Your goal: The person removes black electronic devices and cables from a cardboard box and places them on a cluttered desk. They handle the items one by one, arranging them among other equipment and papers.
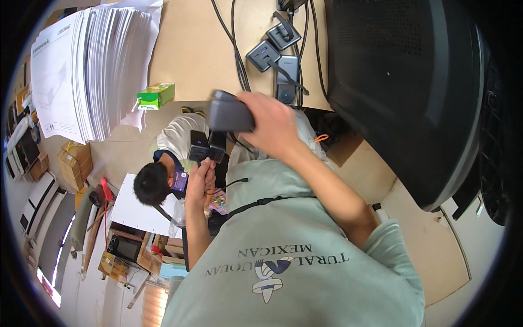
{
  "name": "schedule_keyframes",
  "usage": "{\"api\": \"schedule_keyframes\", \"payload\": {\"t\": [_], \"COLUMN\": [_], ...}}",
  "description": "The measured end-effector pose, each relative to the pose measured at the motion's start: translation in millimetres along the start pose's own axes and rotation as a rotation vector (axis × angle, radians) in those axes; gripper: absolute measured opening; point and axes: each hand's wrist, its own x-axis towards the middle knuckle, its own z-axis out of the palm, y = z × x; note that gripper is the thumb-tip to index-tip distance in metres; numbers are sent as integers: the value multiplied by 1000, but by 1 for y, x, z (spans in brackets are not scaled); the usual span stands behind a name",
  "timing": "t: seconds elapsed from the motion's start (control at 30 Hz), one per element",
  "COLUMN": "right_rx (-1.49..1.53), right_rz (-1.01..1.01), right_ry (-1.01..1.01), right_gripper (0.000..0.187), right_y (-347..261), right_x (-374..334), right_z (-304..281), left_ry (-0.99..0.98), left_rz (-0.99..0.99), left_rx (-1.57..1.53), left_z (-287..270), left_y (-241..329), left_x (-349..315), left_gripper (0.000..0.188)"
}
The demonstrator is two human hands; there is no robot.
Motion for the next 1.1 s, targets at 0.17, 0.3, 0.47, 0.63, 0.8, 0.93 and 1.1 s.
{"api": "schedule_keyframes", "payload": {"t": [0.17, 0.3, 0.47, 0.63, 0.8, 0.93, 1.1], "right_rx": [-1, -126, -144, -89, -21, -64, -145], "right_rz": [368, 494, 519, 503, 559, 616, 768], "right_ry": [206, 307, 301, 218, 157, 133, 164], "right_gripper": [58, 60, 70, 86, 88, 86, 87], "right_y": [27, 61, 65, 68, 74, 60, 57], "right_x": [-46, -36, -17, -17, -11, -11, -36], "right_z": [-39, -50, -61, -65, -69, -73, -66], "left_ry": [35, 12, -15, -25, -82, -146, -244], "left_rz": [28, 81, 145, 247, 333, 313, 258], "left_rx": [226, 396, 386, 286, 90, -29, 66], "left_z": [14, 33, 64, 96, 112, 101, 82], "left_y": [26, 62, 92, 117, 137, 151, 180], "left_x": [-28, -40, -32, -6, 17, 36, 51], "left_gripper": [32, 34, 35, 35, 30, 30, 34]}}
